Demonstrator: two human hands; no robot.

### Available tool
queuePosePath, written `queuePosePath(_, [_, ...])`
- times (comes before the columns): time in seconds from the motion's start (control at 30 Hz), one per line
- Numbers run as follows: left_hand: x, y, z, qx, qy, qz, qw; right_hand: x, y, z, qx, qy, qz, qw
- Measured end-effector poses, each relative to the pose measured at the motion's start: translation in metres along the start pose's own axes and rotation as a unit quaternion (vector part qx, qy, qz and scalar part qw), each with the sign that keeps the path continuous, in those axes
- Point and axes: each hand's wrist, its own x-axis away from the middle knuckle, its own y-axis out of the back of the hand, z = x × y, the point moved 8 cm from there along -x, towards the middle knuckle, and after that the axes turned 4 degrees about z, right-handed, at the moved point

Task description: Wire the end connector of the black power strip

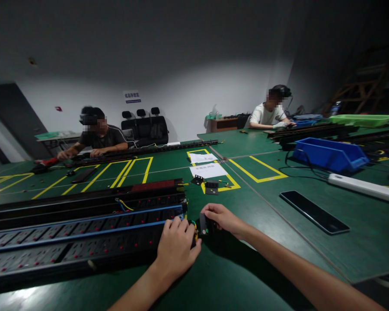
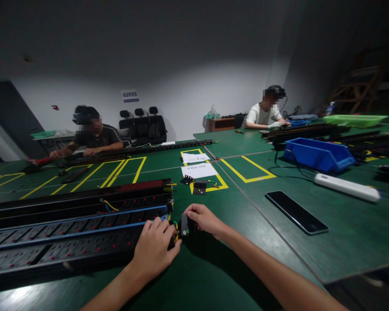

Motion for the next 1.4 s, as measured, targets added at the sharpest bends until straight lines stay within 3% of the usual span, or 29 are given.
queuePosePath(0.33, [0.000, -0.001, 0.000, 0.000, -0.002, 0.001, 1.000, 0.002, -0.011, 0.011, 0.080, 0.109, 0.061, 0.989])
queuePosePath(0.67, [-0.001, -0.001, 0.000, 0.004, -0.001, 0.014, 1.000, 0.006, -0.012, 0.010, 0.197, 0.137, 0.071, 0.968])
queuePosePath(0.93, [0.000, -0.003, 0.000, 0.006, -0.003, 0.024, 1.000, 0.016, -0.018, 0.025, 0.269, 0.185, 0.068, 0.943])
queuePosePath(1.4, [-0.001, -0.004, 0.000, -0.001, -0.004, 0.017, 1.000, 0.023, -0.014, 0.027, 0.386, 0.113, -0.015, 0.916])
